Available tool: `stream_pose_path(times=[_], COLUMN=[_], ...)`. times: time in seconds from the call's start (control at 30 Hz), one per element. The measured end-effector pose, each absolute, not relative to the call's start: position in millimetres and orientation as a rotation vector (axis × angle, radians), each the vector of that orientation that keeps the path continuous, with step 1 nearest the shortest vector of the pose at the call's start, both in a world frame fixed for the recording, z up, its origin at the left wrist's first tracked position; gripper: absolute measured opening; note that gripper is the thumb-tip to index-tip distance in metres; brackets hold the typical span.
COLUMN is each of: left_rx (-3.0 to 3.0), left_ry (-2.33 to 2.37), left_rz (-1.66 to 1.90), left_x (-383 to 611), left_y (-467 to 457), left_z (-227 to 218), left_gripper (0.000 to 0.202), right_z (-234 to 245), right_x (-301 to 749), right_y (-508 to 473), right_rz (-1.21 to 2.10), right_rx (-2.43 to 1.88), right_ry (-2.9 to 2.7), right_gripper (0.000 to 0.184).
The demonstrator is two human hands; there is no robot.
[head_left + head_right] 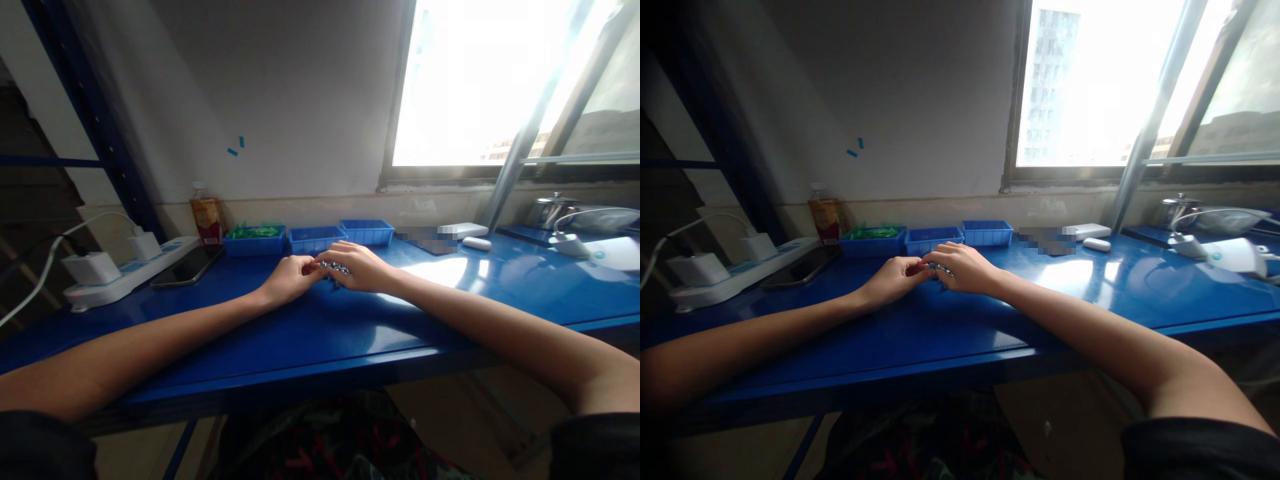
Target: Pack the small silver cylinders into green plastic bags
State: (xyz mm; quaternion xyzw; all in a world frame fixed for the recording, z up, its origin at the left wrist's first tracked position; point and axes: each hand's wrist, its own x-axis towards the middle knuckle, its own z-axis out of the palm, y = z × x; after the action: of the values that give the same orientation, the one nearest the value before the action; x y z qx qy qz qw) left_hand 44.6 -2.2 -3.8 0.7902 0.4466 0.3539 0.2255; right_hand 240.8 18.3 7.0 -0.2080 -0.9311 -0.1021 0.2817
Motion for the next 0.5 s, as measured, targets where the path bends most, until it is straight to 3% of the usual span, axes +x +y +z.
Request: stream_pose_path(times=[0.5], left_rx=[2.065], left_ry=[0.991], left_rz=[1.054], left_x=[47.2], left_y=[-5.6], left_z=[-0.1], left_gripper=[0.045], right_z=[9.3], right_x=[239.3], right_y=[16.6], right_rz=[-0.347], right_rx=[-0.550], right_ry=[-2.314], right_gripper=[0.011])
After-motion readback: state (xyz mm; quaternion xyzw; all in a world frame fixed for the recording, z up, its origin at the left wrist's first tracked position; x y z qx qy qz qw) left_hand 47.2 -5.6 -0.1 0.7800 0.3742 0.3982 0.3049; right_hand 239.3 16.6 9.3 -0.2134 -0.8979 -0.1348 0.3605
